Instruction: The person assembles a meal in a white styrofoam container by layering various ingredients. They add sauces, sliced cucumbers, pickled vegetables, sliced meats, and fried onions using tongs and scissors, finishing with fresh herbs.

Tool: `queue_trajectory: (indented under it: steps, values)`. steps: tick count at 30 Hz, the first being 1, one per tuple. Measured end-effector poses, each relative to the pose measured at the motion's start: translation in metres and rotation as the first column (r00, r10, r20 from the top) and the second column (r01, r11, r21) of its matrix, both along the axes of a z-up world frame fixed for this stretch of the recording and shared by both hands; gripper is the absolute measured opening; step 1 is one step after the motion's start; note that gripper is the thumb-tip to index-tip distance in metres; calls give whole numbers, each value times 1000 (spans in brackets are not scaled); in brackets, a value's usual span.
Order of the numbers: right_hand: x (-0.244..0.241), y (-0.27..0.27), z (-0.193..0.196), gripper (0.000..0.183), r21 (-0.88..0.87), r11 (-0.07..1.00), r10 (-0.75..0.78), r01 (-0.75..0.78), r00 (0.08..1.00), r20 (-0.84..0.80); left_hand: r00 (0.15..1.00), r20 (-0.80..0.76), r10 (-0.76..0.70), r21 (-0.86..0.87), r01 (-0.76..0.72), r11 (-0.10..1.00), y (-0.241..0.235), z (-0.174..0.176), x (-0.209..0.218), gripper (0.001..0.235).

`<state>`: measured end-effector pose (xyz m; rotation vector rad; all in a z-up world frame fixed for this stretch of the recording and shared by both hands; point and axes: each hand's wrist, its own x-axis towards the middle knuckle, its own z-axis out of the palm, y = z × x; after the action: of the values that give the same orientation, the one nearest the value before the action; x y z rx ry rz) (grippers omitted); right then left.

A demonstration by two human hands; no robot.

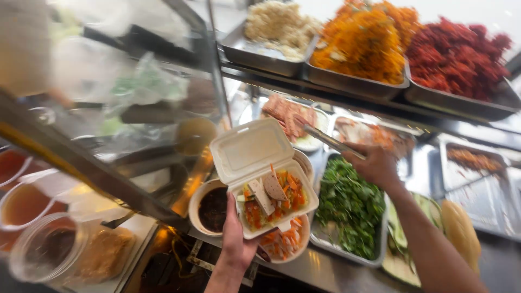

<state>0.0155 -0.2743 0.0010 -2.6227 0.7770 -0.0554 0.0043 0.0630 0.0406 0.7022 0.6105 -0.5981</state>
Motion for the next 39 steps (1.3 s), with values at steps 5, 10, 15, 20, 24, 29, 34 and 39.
queue_trajectory:
  steps: [5,10,15,20,24,29,34,39]
  values:
    - [-154,-53,44,40,369,919,-192,139,975,111,979,11,-203,40,203,978,-51,9,-33,73]
    - [-319,-107,87,43,374,900,-297,223,943,152,890,40,-455,-20,456,890,-131,-56,-97,71]
    - [-452,-150,108,46,426,755,-574,498,817,62,851,-24,-525,-83,522,849,-245,-103,-206,65]
    - [-571,-209,80,42,276,714,-661,644,749,-40,673,56,-738,-44,740,671,-340,-108,-310,71]
    - [-634,-248,54,43,329,747,-601,578,798,-39,800,-56,-597,-23,597,802,-402,-165,-365,67]
    - [-664,-277,37,45,402,744,-548,533,832,-89,742,-11,-670,285,645,709,-425,-185,-383,86]
    - [-660,-290,23,48,512,747,-447,423,891,-84,757,8,-653,584,527,617,-438,-214,-389,67]
    - [-648,-300,15,46,478,806,-298,350,937,-183,703,-17,-711,809,427,403,-435,-192,-380,56]
